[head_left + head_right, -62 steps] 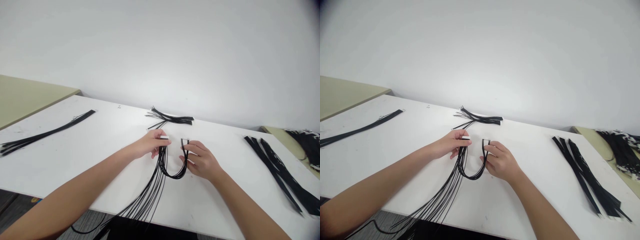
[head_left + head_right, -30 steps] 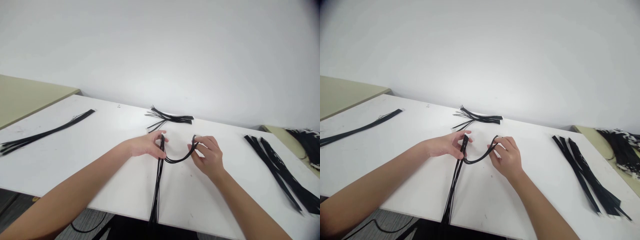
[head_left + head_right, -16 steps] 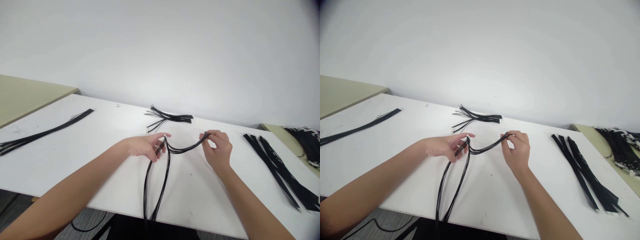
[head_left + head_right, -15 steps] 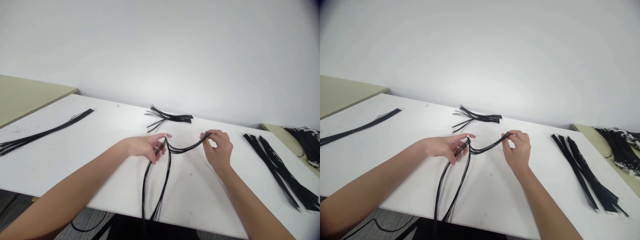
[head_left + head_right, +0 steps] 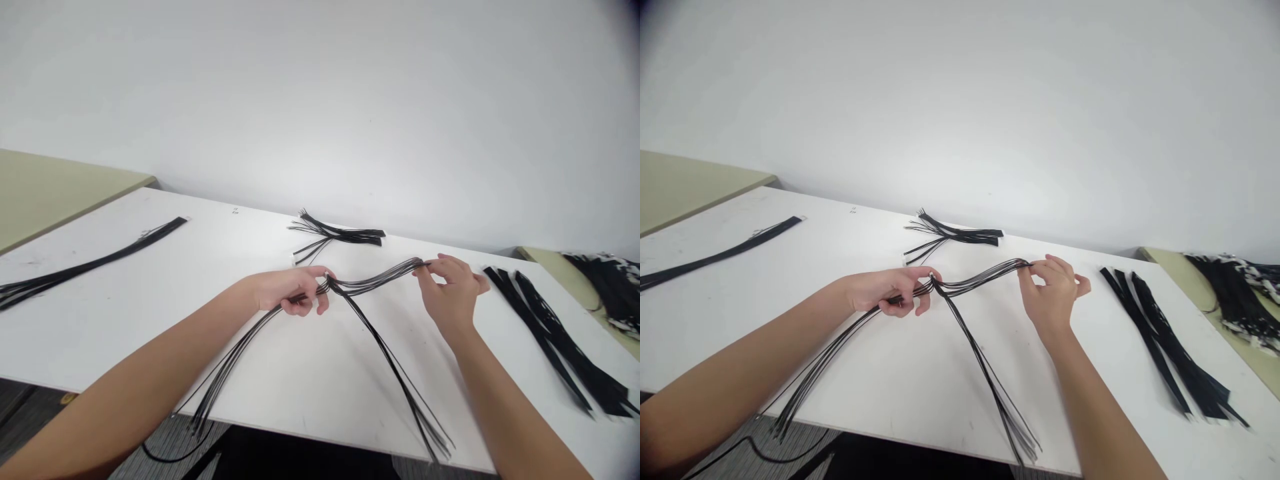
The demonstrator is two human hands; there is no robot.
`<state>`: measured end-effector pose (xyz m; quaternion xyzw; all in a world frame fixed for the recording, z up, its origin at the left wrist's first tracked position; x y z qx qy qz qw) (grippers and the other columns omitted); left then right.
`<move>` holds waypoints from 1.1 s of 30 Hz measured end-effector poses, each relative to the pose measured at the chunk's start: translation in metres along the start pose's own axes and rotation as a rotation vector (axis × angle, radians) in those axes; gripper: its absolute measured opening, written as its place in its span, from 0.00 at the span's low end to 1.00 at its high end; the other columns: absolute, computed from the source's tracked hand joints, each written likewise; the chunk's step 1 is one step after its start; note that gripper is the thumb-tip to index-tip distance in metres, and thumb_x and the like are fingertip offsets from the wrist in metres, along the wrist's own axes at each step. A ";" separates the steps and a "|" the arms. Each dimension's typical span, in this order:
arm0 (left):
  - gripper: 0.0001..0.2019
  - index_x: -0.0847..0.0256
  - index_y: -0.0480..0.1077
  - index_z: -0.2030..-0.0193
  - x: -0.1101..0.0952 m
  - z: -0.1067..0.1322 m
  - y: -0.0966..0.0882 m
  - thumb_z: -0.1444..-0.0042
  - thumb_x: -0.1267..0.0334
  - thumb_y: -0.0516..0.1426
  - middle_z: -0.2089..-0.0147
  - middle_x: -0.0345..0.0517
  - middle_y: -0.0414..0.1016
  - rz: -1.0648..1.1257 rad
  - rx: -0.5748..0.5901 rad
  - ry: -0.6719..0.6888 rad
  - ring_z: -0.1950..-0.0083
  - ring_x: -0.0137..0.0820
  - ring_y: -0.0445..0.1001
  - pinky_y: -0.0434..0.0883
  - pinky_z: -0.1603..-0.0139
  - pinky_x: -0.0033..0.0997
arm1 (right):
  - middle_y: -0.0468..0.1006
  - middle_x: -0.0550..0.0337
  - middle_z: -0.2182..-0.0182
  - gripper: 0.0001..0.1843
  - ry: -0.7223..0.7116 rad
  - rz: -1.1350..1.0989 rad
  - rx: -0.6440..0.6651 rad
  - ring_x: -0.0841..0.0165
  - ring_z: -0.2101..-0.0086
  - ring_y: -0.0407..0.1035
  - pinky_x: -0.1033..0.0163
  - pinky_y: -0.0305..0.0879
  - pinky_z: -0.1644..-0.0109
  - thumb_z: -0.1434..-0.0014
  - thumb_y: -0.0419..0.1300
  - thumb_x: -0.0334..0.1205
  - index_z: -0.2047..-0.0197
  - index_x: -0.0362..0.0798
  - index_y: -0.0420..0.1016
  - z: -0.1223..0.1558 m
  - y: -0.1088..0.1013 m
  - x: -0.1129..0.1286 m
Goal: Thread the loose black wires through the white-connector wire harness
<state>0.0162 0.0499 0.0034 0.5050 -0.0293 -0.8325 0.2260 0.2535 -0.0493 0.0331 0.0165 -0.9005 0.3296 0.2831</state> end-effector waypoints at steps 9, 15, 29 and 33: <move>0.15 0.57 0.54 0.64 0.001 -0.008 -0.030 0.42 0.49 0.53 0.62 0.50 0.77 0.071 -0.468 0.029 0.88 0.16 0.50 0.39 0.87 0.23 | 0.69 0.62 0.82 0.18 -0.075 -0.148 0.021 0.70 0.80 0.62 0.62 0.57 0.76 0.48 0.62 0.42 0.85 0.48 0.67 -0.001 -0.006 0.011; 0.12 0.59 0.54 0.64 -0.008 -0.003 -0.033 0.40 0.55 0.53 0.58 0.52 0.78 0.202 -0.563 0.086 0.88 0.16 0.53 0.43 0.89 0.21 | 0.63 0.63 0.85 0.20 -0.149 -0.275 -0.012 0.73 0.82 0.56 0.63 0.54 0.79 0.50 0.63 0.40 0.87 0.48 0.61 0.002 -0.013 0.026; 0.18 0.64 0.67 0.64 -0.011 0.006 -0.033 0.37 0.52 0.46 0.90 0.36 0.55 0.491 -0.589 0.063 0.92 0.23 0.48 0.42 0.96 0.21 | 0.65 0.67 0.83 0.12 0.332 -1.157 0.964 0.70 0.81 0.64 0.63 0.57 0.76 0.49 0.64 0.39 0.62 0.51 0.67 0.013 0.005 0.020; 0.18 0.65 0.67 0.63 -0.019 0.006 -0.033 0.36 0.54 0.44 0.81 0.43 0.70 0.537 -0.510 0.218 0.93 0.20 0.50 0.45 0.97 0.21 | 0.67 0.66 0.79 0.14 0.438 -0.933 1.446 0.72 0.76 0.65 0.65 0.57 0.71 0.47 0.62 0.32 0.57 0.49 0.68 0.044 0.015 0.028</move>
Point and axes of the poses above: each hand's wrist, its own z-axis away from the middle knuckle, its own y-axis out of the palm, x = y × z, the point moved 6 cm from there along -z, towards the middle knuckle
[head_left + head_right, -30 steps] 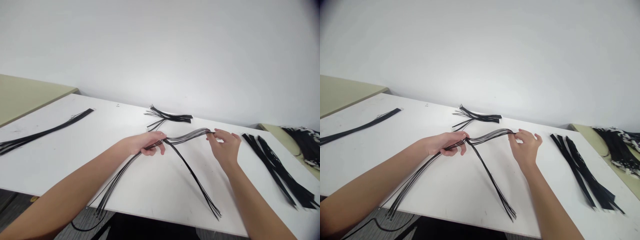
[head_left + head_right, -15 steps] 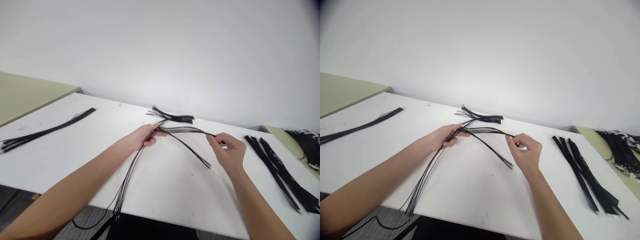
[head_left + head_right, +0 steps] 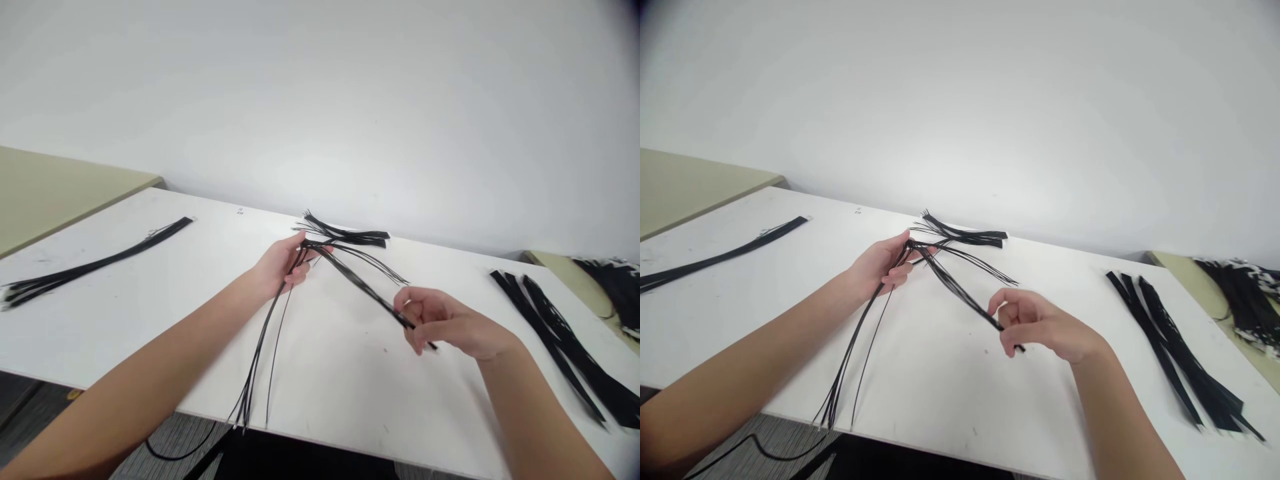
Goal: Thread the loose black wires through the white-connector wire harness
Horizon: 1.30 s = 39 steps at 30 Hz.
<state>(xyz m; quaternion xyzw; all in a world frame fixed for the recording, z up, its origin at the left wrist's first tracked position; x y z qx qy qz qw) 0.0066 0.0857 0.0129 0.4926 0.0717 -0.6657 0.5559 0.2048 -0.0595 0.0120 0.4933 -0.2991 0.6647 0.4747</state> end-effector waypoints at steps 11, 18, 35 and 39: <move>0.13 0.57 0.63 0.63 -0.005 0.005 0.009 0.35 0.55 0.42 0.67 0.44 0.79 0.160 0.483 0.136 0.94 0.24 0.58 0.49 0.95 0.22 | 0.67 0.67 0.74 0.17 0.019 0.141 -0.097 0.73 0.71 0.63 0.64 0.60 0.64 0.47 0.64 0.35 0.54 0.50 0.68 -0.021 -0.003 -0.008; 0.09 0.56 0.62 0.56 0.004 0.008 0.020 0.40 0.60 0.45 0.70 0.48 0.78 -0.118 0.590 0.123 0.91 0.27 0.61 0.49 0.92 0.22 | 0.62 0.68 0.78 0.19 -0.195 -0.065 -0.175 0.65 0.62 0.70 0.56 0.63 0.54 0.51 0.68 0.35 0.55 0.53 0.70 -0.019 -0.028 -0.007; 0.11 0.59 0.70 0.58 0.047 0.001 0.026 0.47 0.62 0.60 0.72 0.37 0.66 -0.671 0.492 0.033 0.74 0.24 0.69 0.65 0.73 0.25 | 0.71 0.66 0.57 0.24 -0.343 -0.510 -0.646 0.82 0.70 0.67 0.62 0.66 0.42 0.48 0.65 0.31 0.49 0.56 0.70 -0.020 -0.035 -0.002; 0.12 0.61 0.68 0.60 0.060 -0.003 0.027 0.50 0.60 0.62 0.66 0.40 0.68 -0.603 0.426 -0.027 0.69 0.28 0.75 0.74 0.61 0.34 | 0.70 0.64 0.52 0.31 -0.228 -0.456 -0.551 0.77 0.61 0.71 0.69 0.69 0.51 0.51 0.68 0.32 0.45 0.60 0.66 -0.031 -0.011 -0.007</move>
Point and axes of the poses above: each hand's wrist, its own z-axis away from the middle knuckle, its own y-axis out of the palm, x = y × z, the point moved 6 cm from there along -z, towards the middle knuckle
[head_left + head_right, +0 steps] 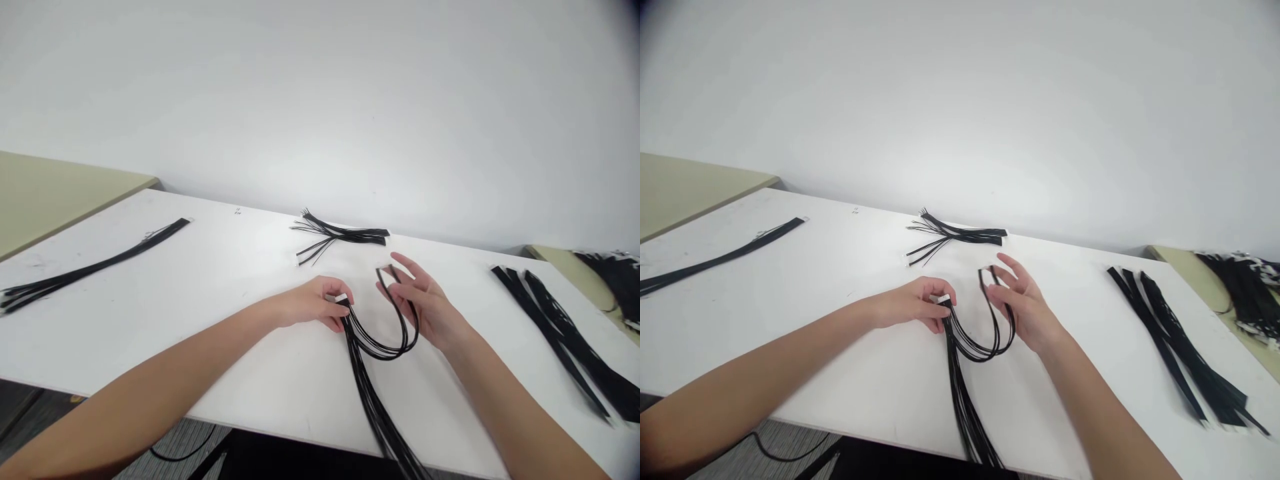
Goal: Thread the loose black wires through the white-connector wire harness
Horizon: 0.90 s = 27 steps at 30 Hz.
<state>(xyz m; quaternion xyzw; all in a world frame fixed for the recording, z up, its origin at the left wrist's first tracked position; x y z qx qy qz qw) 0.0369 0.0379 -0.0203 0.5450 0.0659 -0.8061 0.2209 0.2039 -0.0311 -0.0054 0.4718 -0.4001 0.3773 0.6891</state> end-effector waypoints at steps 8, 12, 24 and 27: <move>0.20 0.60 0.65 0.57 -0.005 0.001 0.008 0.46 0.46 0.56 0.59 0.47 0.72 -0.031 -0.017 0.061 0.69 0.29 0.77 0.77 0.63 0.36 | 0.69 0.65 0.65 0.14 0.017 0.267 0.207 0.76 0.69 0.69 0.68 0.67 0.60 0.46 0.65 0.41 0.57 0.52 0.71 0.007 0.031 -0.019; 0.19 0.61 0.62 0.64 0.000 -0.004 0.007 0.44 0.45 0.54 0.67 0.44 0.74 -0.010 -0.005 0.056 0.72 0.30 0.77 0.76 0.68 0.32 | 0.71 0.61 0.64 0.14 -0.035 0.336 0.143 0.71 0.66 0.70 0.62 0.67 0.58 0.47 0.65 0.44 0.58 0.51 0.69 0.008 0.030 -0.019; 0.18 0.62 0.65 0.62 0.005 -0.007 -0.002 0.48 0.47 0.59 0.62 0.44 0.72 0.157 -0.064 -0.022 0.74 0.32 0.77 0.76 0.69 0.34 | 0.67 0.59 0.72 0.25 -0.210 0.294 -0.101 0.68 0.66 0.62 0.59 0.62 0.55 0.41 0.55 0.56 0.81 0.47 0.63 0.006 0.008 -0.003; 0.19 0.62 0.65 0.63 0.006 -0.008 -0.003 0.50 0.48 0.61 0.61 0.43 0.71 0.230 -0.071 -0.007 0.73 0.32 0.77 0.77 0.67 0.37 | 0.70 0.55 0.70 0.31 -0.282 0.480 -0.080 0.65 0.63 0.63 0.57 0.61 0.54 0.37 0.43 0.60 0.82 0.47 0.58 0.010 0.014 0.002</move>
Point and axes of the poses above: each hand's wrist, its own z-axis away from the middle knuckle, its own y-axis out of the palm, x = y × z, the point moved 6 cm from there along -z, towards the middle knuckle
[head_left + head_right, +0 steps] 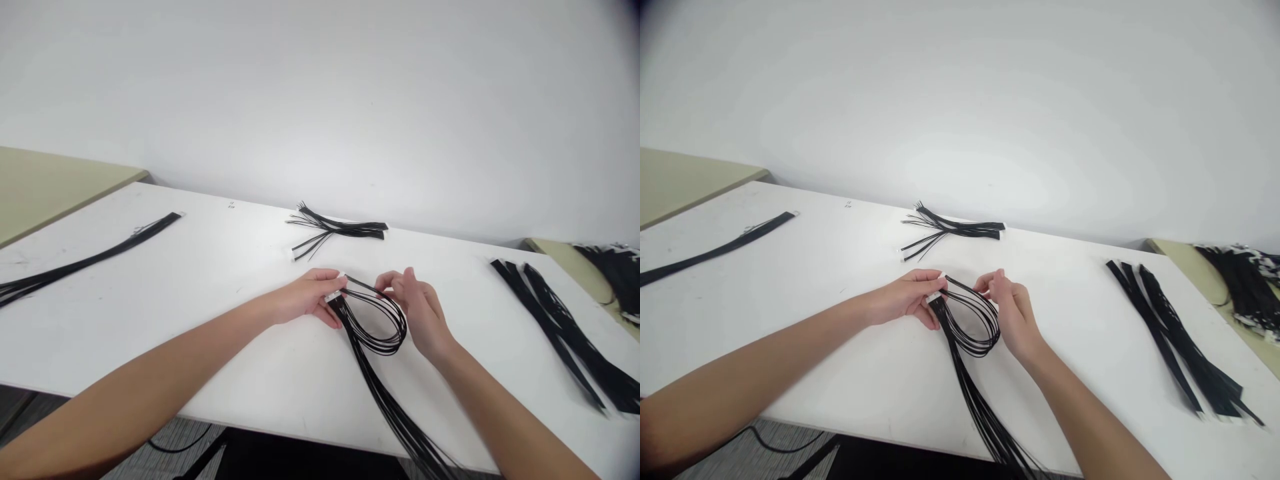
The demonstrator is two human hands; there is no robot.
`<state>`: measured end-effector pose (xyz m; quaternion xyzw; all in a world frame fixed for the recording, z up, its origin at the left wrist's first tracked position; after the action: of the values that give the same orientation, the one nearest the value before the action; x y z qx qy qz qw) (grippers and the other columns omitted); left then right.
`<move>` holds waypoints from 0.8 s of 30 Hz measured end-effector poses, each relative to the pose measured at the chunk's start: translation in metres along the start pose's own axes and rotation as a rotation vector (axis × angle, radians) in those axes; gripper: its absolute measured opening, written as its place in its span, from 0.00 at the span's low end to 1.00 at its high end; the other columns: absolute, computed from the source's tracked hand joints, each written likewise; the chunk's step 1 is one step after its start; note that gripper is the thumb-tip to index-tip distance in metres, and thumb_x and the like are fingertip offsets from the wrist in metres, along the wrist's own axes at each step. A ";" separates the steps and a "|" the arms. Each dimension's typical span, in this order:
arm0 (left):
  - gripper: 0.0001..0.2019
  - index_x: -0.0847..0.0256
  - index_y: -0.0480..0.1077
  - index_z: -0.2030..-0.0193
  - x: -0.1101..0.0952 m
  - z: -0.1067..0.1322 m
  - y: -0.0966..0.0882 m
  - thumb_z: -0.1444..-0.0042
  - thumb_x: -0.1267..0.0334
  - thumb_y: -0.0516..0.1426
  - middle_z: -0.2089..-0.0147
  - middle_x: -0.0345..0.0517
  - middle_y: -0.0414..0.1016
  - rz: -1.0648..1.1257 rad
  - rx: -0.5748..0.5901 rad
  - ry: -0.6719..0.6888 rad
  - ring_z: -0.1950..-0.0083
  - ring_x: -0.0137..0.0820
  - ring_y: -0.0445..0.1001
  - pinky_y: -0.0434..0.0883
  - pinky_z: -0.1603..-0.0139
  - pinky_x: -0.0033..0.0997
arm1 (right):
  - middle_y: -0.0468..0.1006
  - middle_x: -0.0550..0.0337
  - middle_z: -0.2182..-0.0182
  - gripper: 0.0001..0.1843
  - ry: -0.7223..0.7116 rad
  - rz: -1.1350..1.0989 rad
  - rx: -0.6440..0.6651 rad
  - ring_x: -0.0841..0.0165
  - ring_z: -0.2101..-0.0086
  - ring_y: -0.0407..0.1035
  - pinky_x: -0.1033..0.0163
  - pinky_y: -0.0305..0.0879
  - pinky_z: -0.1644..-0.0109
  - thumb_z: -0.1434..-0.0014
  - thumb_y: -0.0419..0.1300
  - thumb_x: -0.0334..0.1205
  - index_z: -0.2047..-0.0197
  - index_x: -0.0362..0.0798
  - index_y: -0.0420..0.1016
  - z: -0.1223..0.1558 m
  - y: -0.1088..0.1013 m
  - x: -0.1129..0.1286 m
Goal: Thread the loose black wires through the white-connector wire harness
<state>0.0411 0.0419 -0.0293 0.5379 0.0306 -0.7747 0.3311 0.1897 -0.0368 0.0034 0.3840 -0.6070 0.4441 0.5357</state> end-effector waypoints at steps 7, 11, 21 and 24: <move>0.18 0.64 0.67 0.63 -0.004 -0.001 -0.003 0.48 0.48 0.60 0.64 0.45 0.73 -0.013 -0.025 0.061 0.71 0.32 0.78 0.77 0.63 0.38 | 0.69 0.55 0.63 0.08 -0.504 0.580 -0.010 0.64 0.61 0.64 0.56 0.61 0.55 0.36 0.52 0.40 0.62 0.51 0.72 0.011 0.004 0.029; 0.19 0.63 0.67 0.63 -0.006 -0.001 -0.006 0.47 0.47 0.58 0.68 0.43 0.72 -0.100 -0.050 0.087 0.72 0.31 0.78 0.77 0.65 0.34 | 0.70 0.55 0.64 0.10 -0.575 0.738 0.016 0.65 0.64 0.63 0.55 0.62 0.56 0.37 0.54 0.38 0.55 0.52 0.74 0.012 0.004 0.030; 0.20 0.64 0.68 0.64 -0.004 -0.004 -0.009 0.50 0.47 0.61 0.64 0.46 0.74 -0.020 -0.094 0.089 0.71 0.31 0.77 0.78 0.61 0.39 | 0.77 0.57 0.72 0.12 -0.461 0.888 0.070 0.67 0.72 0.64 0.62 0.57 0.71 0.38 0.54 0.43 0.58 0.51 0.77 0.019 0.013 0.026; 0.19 0.64 0.68 0.64 -0.004 -0.004 -0.010 0.50 0.48 0.61 0.63 0.47 0.75 0.007 -0.108 0.093 0.71 0.31 0.77 0.78 0.61 0.39 | 0.76 0.58 0.76 0.19 -0.030 0.517 0.196 0.71 0.79 0.60 0.64 0.54 0.75 0.36 0.50 0.51 0.66 0.50 0.77 0.016 0.012 0.012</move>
<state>0.0395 0.0535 -0.0308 0.5547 0.0859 -0.7450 0.3604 0.1724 -0.0482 0.0133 0.2729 -0.6468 0.6168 0.3559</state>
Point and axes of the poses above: each hand's wrist, its own z-axis away from the middle knuckle, its own y-axis out of the palm, x = y × z, the point moved 6 cm from there along -z, towards the middle knuckle
